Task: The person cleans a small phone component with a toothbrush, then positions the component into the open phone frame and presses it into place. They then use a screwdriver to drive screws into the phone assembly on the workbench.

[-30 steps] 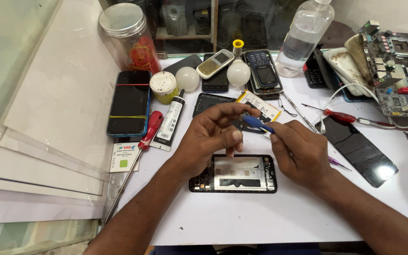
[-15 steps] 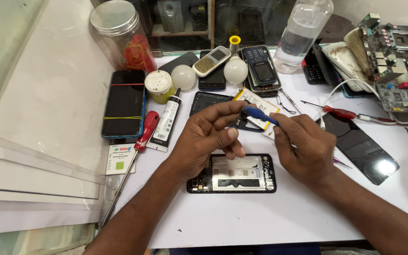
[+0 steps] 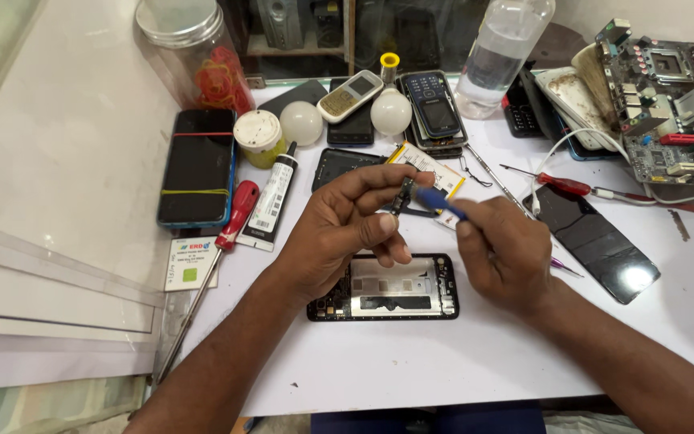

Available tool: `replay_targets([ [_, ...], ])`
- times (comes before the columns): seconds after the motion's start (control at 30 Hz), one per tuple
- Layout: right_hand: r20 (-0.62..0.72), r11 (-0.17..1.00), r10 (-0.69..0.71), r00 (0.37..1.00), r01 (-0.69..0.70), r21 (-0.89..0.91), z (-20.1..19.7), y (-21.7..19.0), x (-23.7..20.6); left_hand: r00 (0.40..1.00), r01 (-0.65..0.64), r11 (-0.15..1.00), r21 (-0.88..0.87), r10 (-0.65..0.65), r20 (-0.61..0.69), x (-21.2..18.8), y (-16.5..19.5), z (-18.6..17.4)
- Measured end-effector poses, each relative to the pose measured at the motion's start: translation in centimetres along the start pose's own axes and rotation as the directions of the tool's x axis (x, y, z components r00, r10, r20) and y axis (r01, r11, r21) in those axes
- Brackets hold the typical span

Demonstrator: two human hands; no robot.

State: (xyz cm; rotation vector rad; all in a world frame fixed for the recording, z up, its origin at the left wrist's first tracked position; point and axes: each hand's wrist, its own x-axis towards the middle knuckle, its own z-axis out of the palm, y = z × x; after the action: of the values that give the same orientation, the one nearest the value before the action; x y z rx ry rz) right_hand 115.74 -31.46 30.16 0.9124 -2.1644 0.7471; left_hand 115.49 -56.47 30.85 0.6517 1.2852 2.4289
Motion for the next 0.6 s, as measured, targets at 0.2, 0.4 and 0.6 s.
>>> replay_targets([
  [0.2,0.046,0.999,0.011,0.999,-0.012,0.037,-0.25,0.10,0.11,0.999,-0.011,0.999,0.031,0.012,-0.033,0.68,-0.05,0.76],
  [0.4,0.071,0.993,-0.041,0.997,0.033,0.115,0.06,0.15,-0.11,0.999,-0.018,0.999,0.029,0.019,-0.044,0.84,0.05,0.63],
  [0.6,0.090,0.996,-0.014,0.996,0.006,0.090,-0.28,0.22,-0.23,0.999,0.016,0.993,0.115,-0.011,-0.046,0.73,-0.16,0.39],
])
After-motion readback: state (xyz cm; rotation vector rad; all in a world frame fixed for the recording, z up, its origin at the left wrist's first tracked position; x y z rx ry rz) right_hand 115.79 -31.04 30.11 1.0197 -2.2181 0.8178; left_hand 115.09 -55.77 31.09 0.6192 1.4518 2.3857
